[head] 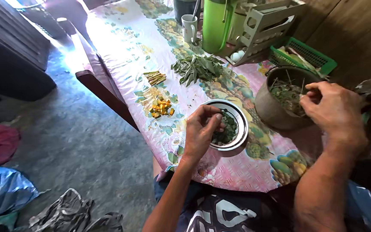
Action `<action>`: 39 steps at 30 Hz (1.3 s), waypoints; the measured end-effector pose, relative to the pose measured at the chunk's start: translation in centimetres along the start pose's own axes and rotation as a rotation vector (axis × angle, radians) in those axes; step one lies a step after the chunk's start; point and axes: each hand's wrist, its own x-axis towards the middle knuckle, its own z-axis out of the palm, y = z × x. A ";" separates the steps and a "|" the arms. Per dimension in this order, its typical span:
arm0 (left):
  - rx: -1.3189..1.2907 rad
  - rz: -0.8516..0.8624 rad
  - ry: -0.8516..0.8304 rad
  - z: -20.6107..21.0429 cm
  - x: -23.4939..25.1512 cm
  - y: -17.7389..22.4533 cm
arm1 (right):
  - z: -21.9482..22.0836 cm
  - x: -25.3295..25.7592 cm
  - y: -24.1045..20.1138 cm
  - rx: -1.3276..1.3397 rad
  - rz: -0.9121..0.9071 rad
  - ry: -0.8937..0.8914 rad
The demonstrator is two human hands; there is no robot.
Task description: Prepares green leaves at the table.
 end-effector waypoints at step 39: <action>0.109 0.039 0.035 -0.6 -0.1 -0.8 | 9.4 0.3 -11.4 0.819 -0.627 -0.250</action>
